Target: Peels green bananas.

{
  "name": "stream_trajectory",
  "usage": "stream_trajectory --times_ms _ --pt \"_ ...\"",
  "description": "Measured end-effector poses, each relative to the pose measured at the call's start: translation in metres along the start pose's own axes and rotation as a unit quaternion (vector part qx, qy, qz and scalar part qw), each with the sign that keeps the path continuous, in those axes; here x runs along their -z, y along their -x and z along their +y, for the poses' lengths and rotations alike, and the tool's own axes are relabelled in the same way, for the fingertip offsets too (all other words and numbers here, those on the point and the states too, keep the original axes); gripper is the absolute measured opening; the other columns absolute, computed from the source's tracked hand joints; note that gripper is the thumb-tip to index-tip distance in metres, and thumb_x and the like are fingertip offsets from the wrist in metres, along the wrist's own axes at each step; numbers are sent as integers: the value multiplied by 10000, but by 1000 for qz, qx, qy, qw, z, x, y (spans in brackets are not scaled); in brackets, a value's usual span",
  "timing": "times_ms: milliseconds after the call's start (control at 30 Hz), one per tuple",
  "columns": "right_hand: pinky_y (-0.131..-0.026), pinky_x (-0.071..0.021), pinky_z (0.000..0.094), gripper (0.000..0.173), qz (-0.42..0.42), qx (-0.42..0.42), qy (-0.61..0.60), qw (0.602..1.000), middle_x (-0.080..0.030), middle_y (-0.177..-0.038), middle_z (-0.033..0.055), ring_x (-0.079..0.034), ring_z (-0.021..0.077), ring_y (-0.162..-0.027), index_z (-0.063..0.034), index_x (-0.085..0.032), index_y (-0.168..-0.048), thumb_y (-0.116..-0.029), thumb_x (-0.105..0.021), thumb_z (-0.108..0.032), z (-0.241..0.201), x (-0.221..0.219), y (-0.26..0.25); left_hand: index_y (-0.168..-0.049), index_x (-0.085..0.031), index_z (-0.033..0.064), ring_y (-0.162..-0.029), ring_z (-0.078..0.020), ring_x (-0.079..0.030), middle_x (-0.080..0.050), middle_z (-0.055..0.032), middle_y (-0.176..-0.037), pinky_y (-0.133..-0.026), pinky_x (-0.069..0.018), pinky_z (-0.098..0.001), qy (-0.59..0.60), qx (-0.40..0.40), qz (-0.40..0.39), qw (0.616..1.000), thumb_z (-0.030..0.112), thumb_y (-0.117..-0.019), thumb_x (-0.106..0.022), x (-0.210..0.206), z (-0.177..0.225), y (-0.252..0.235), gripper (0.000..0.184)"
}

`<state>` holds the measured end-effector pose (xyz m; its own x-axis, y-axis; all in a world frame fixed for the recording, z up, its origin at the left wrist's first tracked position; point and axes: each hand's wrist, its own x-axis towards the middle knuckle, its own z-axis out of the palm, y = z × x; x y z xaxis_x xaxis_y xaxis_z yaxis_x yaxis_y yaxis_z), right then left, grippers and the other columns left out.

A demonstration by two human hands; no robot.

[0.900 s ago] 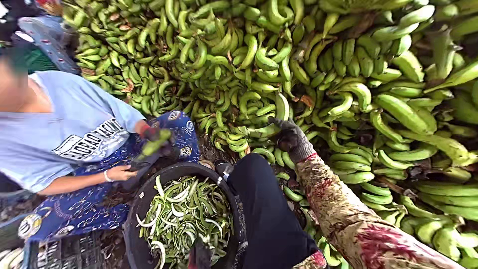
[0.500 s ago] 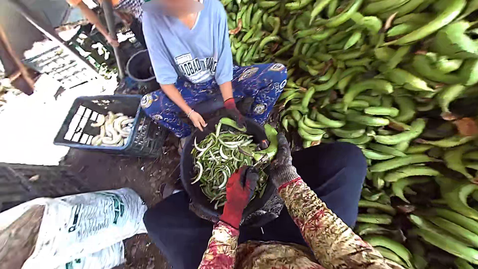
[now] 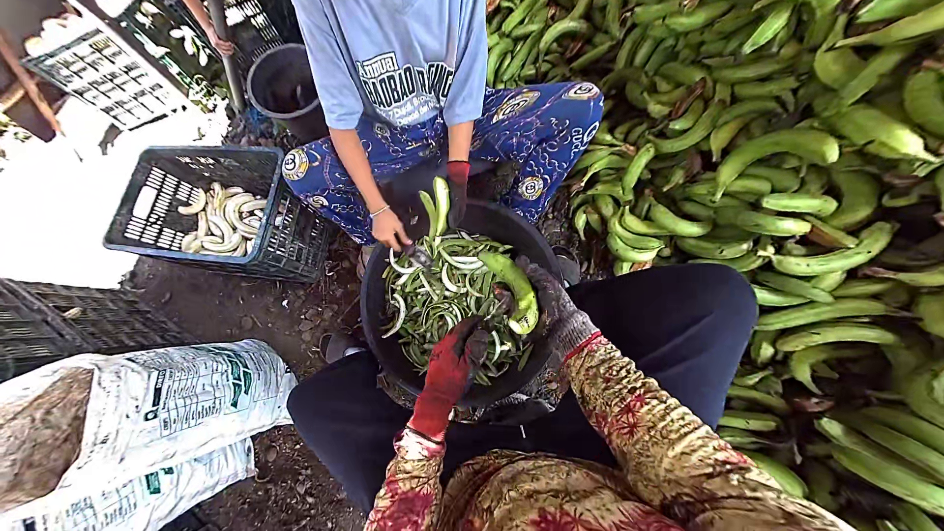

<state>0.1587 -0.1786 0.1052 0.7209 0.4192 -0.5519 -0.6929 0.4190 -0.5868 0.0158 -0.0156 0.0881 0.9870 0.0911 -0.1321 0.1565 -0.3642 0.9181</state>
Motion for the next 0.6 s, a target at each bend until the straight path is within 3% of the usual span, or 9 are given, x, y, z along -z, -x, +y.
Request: stream_trajectory --times_ms 100,267,333,433,600 --pt "-619 -590 329 433 22 -46 62 997 -685 -919 103 -680 193 -726 -113 -582 -1252 -1049 -468 -479 -5 -1 -2 -1374 -644 180 -1102 -209 -684 -721 -72 -1202 -956 -537 -490 -157 -52 -43 985 531 -1057 -362 20 22 -3 550" --pt "-629 -585 334 502 5 -100 129 987 -678 -868 103 -666 188 -700 -79 -603 -1223 -1039 -471 -527 -3 -4 -5 -1395 -628 195 -1108 -294 -678 -708 -125 -1213 -940 -520 -538 -214 -34 -63 974 539 -1047 -338 24 28 -6 569" --pt "-665 -588 360 546 44 -92 173 980 -684 -899 105 -673 193 -743 -77 -602 -1235 -1036 -452 -563 2 -10 -2 -1396 -630 202 -1092 -299 -681 -710 -129 -1201 -927 -520 -546 -213 -20 -45 976 530 -1045 -350 18 22 -10 556" --pt "-855 -583 425 598 79 -22 216 973 -677 -1142 145 -674 220 -998 -58 -554 -1367 -1069 -380 -545 19 -4 0 -1409 -620 217 -1102 -335 -667 -695 -152 -1217 -941 -502 -578 -218 19 -7 976 490 -1034 -400 9 13 -19 514" --pt "-873 -580 449 605 146 26 246 958 -673 -1166 150 -677 231 -1021 -79 -573 -1363 -1095 -271 -529 42 -9 5 -1419 -613 221 -1110 -466 -633 -652 -247 -1250 -921 -476 -655 -291 93 111 946 344 -968 -580 -5 2 -44 468"
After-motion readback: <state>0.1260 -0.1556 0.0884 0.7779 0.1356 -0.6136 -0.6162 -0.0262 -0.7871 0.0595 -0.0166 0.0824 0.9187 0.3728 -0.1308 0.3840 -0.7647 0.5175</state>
